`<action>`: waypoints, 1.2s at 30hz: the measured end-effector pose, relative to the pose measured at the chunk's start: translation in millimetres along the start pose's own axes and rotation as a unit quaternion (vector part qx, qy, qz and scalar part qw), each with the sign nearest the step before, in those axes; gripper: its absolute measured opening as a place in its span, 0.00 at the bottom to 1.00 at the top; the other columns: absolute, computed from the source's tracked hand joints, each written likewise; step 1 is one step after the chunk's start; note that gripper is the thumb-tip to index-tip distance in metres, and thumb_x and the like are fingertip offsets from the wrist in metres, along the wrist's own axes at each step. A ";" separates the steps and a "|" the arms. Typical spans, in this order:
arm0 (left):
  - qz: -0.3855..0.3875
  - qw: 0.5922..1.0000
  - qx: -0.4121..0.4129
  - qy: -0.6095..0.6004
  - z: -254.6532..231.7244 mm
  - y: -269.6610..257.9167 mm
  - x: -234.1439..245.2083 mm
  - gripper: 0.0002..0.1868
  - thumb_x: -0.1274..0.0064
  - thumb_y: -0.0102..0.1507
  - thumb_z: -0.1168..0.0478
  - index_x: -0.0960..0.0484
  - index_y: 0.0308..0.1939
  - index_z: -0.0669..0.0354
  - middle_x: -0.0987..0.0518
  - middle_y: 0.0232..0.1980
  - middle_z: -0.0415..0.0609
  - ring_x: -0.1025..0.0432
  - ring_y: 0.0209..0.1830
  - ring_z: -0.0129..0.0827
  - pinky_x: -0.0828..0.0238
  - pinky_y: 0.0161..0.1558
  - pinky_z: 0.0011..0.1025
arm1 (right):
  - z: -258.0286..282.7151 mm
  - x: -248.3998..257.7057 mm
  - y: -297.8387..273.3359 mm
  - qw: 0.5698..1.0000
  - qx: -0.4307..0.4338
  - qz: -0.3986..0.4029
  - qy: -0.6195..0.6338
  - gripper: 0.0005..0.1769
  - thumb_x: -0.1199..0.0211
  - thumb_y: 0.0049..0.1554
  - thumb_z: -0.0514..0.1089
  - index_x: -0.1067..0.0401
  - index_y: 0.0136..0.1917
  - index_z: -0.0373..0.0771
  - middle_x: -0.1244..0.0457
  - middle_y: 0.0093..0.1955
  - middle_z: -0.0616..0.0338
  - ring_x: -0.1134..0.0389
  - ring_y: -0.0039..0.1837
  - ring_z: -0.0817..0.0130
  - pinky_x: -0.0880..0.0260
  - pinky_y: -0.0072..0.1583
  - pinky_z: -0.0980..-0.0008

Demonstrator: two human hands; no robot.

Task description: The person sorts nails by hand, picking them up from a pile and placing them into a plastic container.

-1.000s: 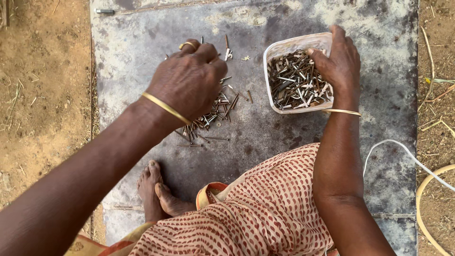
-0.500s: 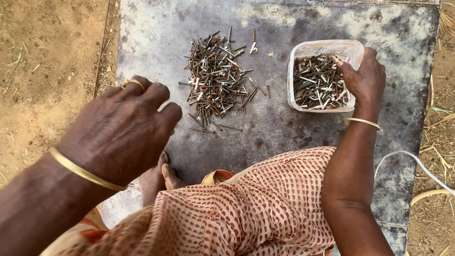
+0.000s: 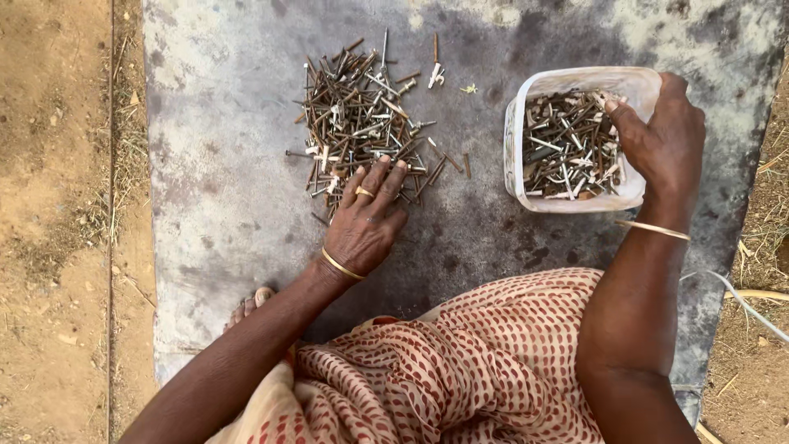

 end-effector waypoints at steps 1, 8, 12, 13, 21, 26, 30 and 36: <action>-0.010 1.000 -0.002 -0.008 2.2 1.5 -5.8 0.07 0.44 0.64 0.62 0.15 0.32 0.56 0.42 0.79 0.56 0.50 0.81 0.52 0.56 0.78 0.55 | 0.9 0.2 -1.9 1.000 -0.003 0.002 0.004 0.29 0.30 0.62 0.50 0.34 0.69 0.31 0.30 0.53 0.36 0.26 0.54 0.45 0.27 0.60 0.49; -0.019 1.000 -0.010 -0.002 13.3 1.0 -46.1 0.08 0.44 0.65 0.58 0.15 0.33 0.54 0.43 0.81 0.54 0.55 0.82 0.51 0.60 0.80 0.55 | -3.3 -2.7 0.5 0.997 -0.063 0.036 -0.005 0.34 0.32 0.65 0.54 0.37 0.74 0.32 0.30 0.45 0.39 0.27 0.45 0.49 0.24 0.55 0.51; -0.017 0.998 0.010 0.055 8.0 13.4 -50.9 0.07 0.46 0.67 0.59 0.16 0.37 0.57 0.45 0.82 0.55 0.59 0.84 0.50 0.64 0.81 0.56 | 0.5 -2.7 3.0 1.000 -0.021 0.015 -0.004 0.33 0.30 0.65 0.53 0.36 0.72 0.30 0.30 0.46 0.42 0.27 0.45 0.54 0.25 0.55 0.51; -0.022 0.997 0.015 0.067 6.4 14.7 -48.3 0.07 0.46 0.68 0.60 0.16 0.39 0.58 0.46 0.82 0.55 0.60 0.84 0.50 0.65 0.81 0.55 | -0.1 -3.3 2.9 0.999 -0.029 0.019 -0.010 0.33 0.30 0.65 0.53 0.36 0.72 0.30 0.30 0.45 0.42 0.27 0.45 0.53 0.25 0.54 0.51; -0.173 0.965 0.129 -0.147 57.8 9.8 16.2 0.05 0.45 0.64 0.70 0.22 0.33 0.60 0.21 0.44 0.53 0.27 0.44 0.39 0.23 0.44 0.38 | -26.9 -13.0 4.4 0.998 0.032 -0.018 -0.044 0.21 0.36 0.67 0.45 0.33 0.67 0.28 0.30 0.46 0.41 0.26 0.50 0.52 0.24 0.56 0.49; -0.085 0.914 0.322 -0.232 112.7 -32.1 30.0 0.05 0.48 0.63 0.73 0.19 0.36 0.59 0.21 0.25 0.47 0.30 0.19 0.27 0.28 0.21 0.30 | -20.5 -13.2 -0.6 0.989 0.111 -0.068 -0.071 0.20 0.32 0.68 0.43 0.31 0.64 0.26 0.29 0.47 0.37 0.25 0.53 0.45 0.24 0.58 0.47; 0.020 0.886 0.376 -0.271 117.0 -75.8 -6.4 0.11 0.50 0.61 0.73 0.15 0.41 0.58 0.18 0.30 0.45 0.29 0.18 0.28 0.26 0.22 0.29 | -17.1 -14.4 1.3 0.997 0.038 -0.028 -0.063 0.26 0.30 0.66 0.45 0.34 0.66 0.22 0.30 0.45 0.34 0.25 0.47 0.46 0.24 0.54 0.48; 0.004 0.883 0.346 -0.318 106.9 -95.3 -38.1 0.05 0.43 0.59 0.68 0.14 0.37 0.59 0.16 0.36 0.51 0.22 0.27 0.29 0.20 0.30 0.30 | -15.6 -14.1 0.8 0.997 0.037 -0.021 -0.057 0.29 0.29 0.65 0.45 0.35 0.68 0.22 0.30 0.45 0.35 0.25 0.47 0.50 0.23 0.53 0.51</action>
Point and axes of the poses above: each hand's wrist, its own y-axis towards the middle knuckle, its own x-axis out of the back of the hand, z = x × y, the point moved 3 cm from there along y, towards the middle knuckle
